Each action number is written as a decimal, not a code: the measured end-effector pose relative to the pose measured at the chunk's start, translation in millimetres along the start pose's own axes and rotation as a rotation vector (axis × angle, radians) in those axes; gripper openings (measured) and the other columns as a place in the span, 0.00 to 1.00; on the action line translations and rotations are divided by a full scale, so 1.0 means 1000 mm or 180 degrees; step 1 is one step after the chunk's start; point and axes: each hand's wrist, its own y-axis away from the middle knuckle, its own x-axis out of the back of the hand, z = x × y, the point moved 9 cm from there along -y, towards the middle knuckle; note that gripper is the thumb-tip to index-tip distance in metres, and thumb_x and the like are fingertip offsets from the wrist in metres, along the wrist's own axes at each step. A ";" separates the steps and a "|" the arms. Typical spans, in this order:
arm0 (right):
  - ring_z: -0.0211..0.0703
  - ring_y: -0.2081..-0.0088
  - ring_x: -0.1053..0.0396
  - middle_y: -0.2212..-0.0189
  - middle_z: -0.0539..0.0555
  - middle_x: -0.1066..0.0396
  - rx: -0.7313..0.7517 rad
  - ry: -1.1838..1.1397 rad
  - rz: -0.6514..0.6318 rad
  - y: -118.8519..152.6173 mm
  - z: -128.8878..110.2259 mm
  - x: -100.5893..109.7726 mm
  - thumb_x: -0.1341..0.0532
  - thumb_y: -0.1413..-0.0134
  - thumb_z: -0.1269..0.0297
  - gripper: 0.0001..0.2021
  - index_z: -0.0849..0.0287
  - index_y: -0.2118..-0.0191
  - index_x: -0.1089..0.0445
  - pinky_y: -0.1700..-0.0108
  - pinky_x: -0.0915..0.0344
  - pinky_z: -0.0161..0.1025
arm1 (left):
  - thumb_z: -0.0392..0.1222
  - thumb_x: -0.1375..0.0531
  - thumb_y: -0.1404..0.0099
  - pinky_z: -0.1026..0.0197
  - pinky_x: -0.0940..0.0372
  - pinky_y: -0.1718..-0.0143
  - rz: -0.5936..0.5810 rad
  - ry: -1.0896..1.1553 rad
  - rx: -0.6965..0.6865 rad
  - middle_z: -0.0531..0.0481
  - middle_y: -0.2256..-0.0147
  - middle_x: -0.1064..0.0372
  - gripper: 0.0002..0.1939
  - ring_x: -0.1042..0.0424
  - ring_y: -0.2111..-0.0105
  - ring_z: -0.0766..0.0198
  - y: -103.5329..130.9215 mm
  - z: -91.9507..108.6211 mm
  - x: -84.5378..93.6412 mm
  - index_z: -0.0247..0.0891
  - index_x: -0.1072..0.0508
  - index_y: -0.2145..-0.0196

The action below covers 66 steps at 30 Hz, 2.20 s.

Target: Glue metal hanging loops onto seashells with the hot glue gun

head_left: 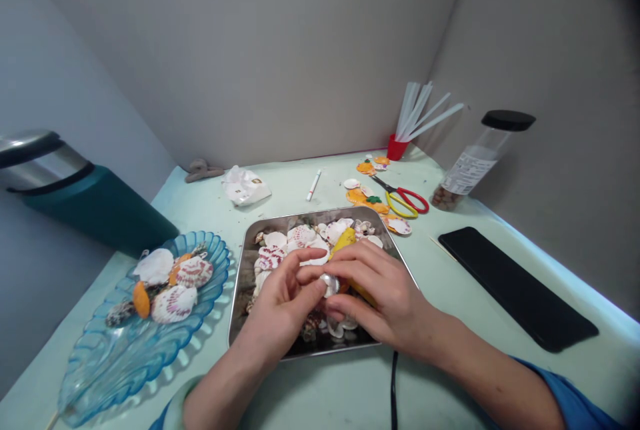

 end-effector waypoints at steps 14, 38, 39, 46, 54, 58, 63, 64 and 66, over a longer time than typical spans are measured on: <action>0.48 0.59 0.34 0.60 0.58 0.31 -0.0052 -0.0028 -0.0140 0.001 0.002 -0.005 0.40 0.41 0.64 0.15 0.59 0.49 0.32 0.56 0.36 0.48 | 0.40 0.32 0.46 0.65 0.30 0.73 0.0041 -0.0112 -0.0015 0.49 0.66 0.25 0.24 0.29 0.76 0.69 0.000 0.002 0.000 0.35 0.36 0.54; 0.49 0.59 0.34 0.60 0.59 0.31 0.0050 -0.0070 -0.0129 0.003 0.000 -0.005 0.38 0.43 0.65 0.17 0.61 0.48 0.32 0.56 0.37 0.48 | 0.41 0.33 0.44 0.67 0.33 0.72 -0.0012 -0.0232 -0.0058 0.51 0.67 0.24 0.21 0.30 0.76 0.70 0.000 0.001 0.001 0.37 0.35 0.56; 0.49 0.59 0.34 0.60 0.59 0.31 0.0060 -0.0075 -0.0123 0.003 0.000 -0.005 0.38 0.43 0.65 0.17 0.61 0.48 0.31 0.56 0.37 0.48 | 0.41 0.33 0.44 0.67 0.33 0.73 -0.0027 -0.0224 -0.0066 0.51 0.67 0.24 0.20 0.30 0.77 0.71 0.000 0.001 0.001 0.37 0.35 0.56; 0.48 0.60 0.34 0.61 0.59 0.31 0.0071 -0.0031 -0.0063 0.004 0.001 -0.004 0.39 0.42 0.65 0.15 0.61 0.50 0.30 0.57 0.36 0.47 | 0.40 0.34 0.43 0.65 0.32 0.72 -0.0064 -0.0223 -0.0067 0.50 0.67 0.25 0.20 0.28 0.77 0.69 0.000 0.000 0.001 0.37 0.36 0.55; 0.48 0.60 0.33 0.62 0.58 0.30 0.0116 -0.0003 -0.0043 0.001 -0.002 -0.002 0.40 0.41 0.64 0.15 0.60 0.50 0.31 0.58 0.35 0.46 | 0.39 0.35 0.42 0.65 0.32 0.74 -0.0090 -0.0193 -0.0085 0.52 0.68 0.26 0.19 0.29 0.79 0.70 0.000 -0.001 0.001 0.38 0.35 0.55; 0.48 0.60 0.33 0.61 0.58 0.30 0.0073 0.0008 -0.0087 0.002 0.000 -0.004 0.40 0.41 0.64 0.15 0.59 0.49 0.31 0.58 0.36 0.47 | 0.40 0.34 0.43 0.64 0.32 0.74 -0.0055 -0.0225 -0.0056 0.51 0.67 0.26 0.19 0.28 0.79 0.69 0.000 -0.001 0.001 0.38 0.35 0.56; 0.48 0.60 0.34 0.61 0.58 0.30 0.0069 -0.0021 -0.0092 0.004 0.000 -0.004 0.39 0.42 0.64 0.15 0.60 0.50 0.31 0.58 0.36 0.47 | 0.40 0.34 0.43 0.64 0.32 0.74 -0.0020 -0.0275 -0.0035 0.52 0.67 0.26 0.19 0.29 0.79 0.69 0.001 0.002 -0.001 0.38 0.36 0.56; 0.48 0.60 0.34 0.61 0.58 0.30 0.0071 -0.0031 -0.0092 0.004 0.000 -0.004 0.39 0.42 0.64 0.15 0.60 0.50 0.30 0.58 0.36 0.47 | 0.40 0.35 0.43 0.65 0.32 0.74 -0.0013 -0.0290 -0.0041 0.52 0.67 0.26 0.19 0.29 0.79 0.70 0.001 0.003 -0.001 0.37 0.36 0.55; 0.48 0.60 0.34 0.61 0.59 0.30 0.0086 -0.0038 -0.0093 0.003 -0.001 -0.003 0.39 0.42 0.65 0.15 0.61 0.50 0.30 0.58 0.36 0.47 | 0.39 0.35 0.43 0.65 0.32 0.74 0.0007 -0.0318 -0.0041 0.52 0.67 0.26 0.19 0.29 0.80 0.70 0.001 0.002 -0.001 0.37 0.36 0.55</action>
